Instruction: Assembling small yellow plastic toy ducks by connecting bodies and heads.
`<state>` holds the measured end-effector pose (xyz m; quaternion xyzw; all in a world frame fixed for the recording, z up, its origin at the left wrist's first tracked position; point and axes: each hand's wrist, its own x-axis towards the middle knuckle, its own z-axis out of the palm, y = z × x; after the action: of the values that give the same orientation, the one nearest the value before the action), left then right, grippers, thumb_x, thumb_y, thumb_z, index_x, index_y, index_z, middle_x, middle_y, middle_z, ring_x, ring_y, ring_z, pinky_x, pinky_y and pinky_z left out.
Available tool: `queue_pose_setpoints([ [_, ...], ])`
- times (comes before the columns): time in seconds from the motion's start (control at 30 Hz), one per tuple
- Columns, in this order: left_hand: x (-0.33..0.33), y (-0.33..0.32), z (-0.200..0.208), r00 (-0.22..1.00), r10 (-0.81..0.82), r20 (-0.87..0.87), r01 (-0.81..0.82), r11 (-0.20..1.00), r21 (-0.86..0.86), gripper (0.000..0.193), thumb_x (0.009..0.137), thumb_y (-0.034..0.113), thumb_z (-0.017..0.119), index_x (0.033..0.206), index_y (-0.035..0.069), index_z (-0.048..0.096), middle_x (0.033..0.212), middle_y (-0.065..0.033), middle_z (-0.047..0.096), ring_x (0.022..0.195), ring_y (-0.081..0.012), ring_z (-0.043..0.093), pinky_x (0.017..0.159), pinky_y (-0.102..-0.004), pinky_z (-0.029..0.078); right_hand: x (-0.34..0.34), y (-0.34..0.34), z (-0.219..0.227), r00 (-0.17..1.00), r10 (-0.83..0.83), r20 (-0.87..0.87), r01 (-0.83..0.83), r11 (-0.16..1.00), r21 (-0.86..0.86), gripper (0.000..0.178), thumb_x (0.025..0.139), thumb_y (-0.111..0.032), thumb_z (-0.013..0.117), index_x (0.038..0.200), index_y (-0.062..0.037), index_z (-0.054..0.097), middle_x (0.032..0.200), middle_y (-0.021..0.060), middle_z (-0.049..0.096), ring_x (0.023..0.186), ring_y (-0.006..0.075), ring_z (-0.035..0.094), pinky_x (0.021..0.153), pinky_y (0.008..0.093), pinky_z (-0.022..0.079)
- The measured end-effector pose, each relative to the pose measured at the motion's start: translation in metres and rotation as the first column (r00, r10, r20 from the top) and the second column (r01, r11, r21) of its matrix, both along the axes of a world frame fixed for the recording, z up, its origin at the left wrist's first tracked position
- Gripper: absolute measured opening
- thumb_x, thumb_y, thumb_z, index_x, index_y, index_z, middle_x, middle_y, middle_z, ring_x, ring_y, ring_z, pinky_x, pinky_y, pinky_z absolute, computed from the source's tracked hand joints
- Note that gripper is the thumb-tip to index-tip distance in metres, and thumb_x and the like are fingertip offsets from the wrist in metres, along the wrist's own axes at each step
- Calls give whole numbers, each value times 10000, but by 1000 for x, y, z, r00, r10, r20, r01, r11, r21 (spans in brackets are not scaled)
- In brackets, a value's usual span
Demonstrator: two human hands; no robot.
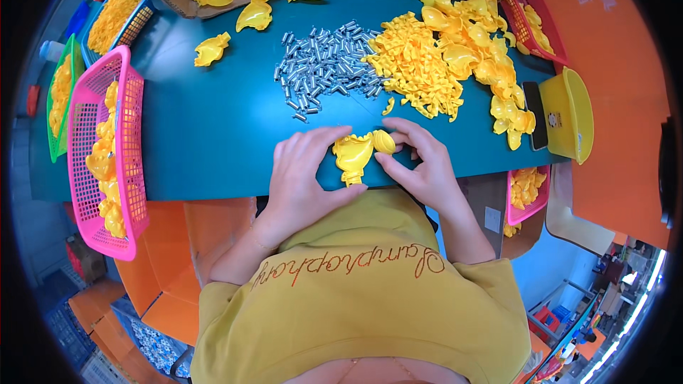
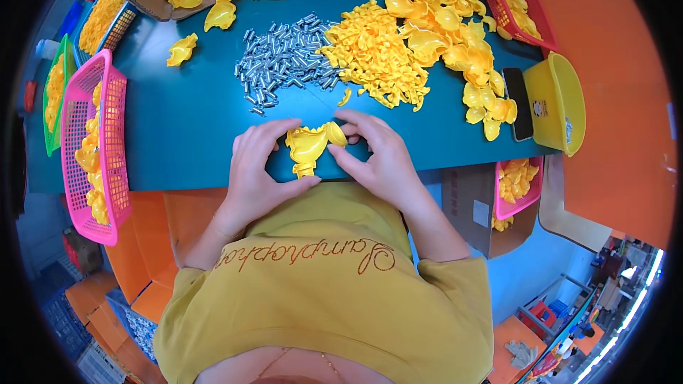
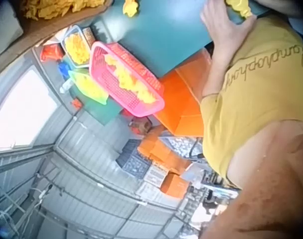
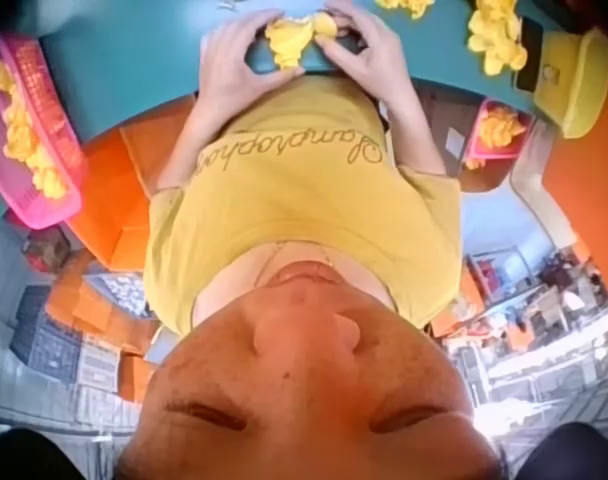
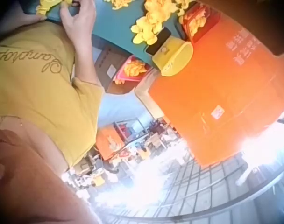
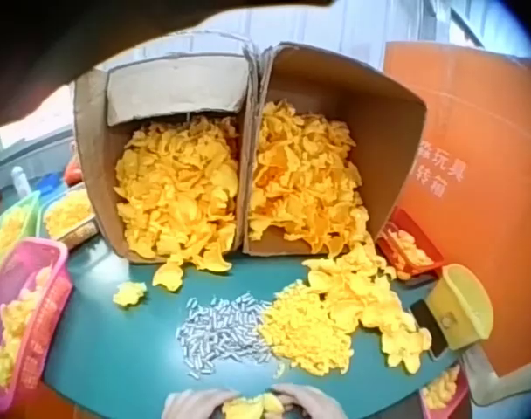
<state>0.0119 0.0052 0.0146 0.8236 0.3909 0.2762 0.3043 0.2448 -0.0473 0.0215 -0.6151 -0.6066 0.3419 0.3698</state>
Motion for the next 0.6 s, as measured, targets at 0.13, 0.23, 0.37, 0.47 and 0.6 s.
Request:
queue_pose_setpoints([
  [0.13, -1, -1, -2, 1000, 17, 20, -18, 1000, 10, 841, 619, 264, 996, 1375, 160, 643, 1282, -22, 663, 1002, -205, 610, 943, -358, 436, -3, -1, -14, 998, -43, 44, 39, 995, 92, 438, 850, -123, 858, 1254, -54, 701, 1021, 37, 726, 873, 122, 633, 717, 265, 463],
  [0.23, 1, -1, -2, 1000, 20, 11, -19, 999, -26, 840, 626, 267, 994, 1381, 161, 639, 1276, -22, 670, 989, -206, 609, 949, -361, 434, 0, -3, -17, 995, -69, 72, 56, 984, 167, 372, 880, -76, 836, 1236, -49, 730, 1060, 30, 727, 885, 98, 629, 724, 256, 459],
  [0.37, 1, -3, -4, 1000, 18, -14, -19, 999, -41, 842, 630, 260, 990, 1389, 168, 637, 1212, 0, 686, 951, -205, 603, 946, -368, 427, -5, -7, -3, 971, 10, -237, -31, 996, -84, 479, 936, -77, 797, 1398, -55, 672, 1041, -11, 706, 892, 40, 580, 709, 213, 418],
  [0.47, 1, -3, -4, 1000, 12, 28, -11, 1000, -5, 834, 634, 250, 988, 1387, 170, 639, 1191, 11, 687, 943, -202, 602, 939, -367, 426, -13, -3, 0, 970, 130, -206, -141, 989, -41, 464, 940, -75, 793, 1387, -57, 670, 1050, -9, 705, 867, 37, 561, 692, 208, 399],
  [0.6, 1, -2, -6, 1000, 16, 24, -16, 1000, -12, 824, 638, 246, 985, 1384, 168, 642, 1166, 13, 687, 937, -197, 600, 934, -366, 425, -16, 3, -5, 968, 118, -219, -130, 991, -41, 327, 931, -128, 809, 1247, -78, 743, 987, 29, 720, 866, 113, 628, 684, 254, 456],
])
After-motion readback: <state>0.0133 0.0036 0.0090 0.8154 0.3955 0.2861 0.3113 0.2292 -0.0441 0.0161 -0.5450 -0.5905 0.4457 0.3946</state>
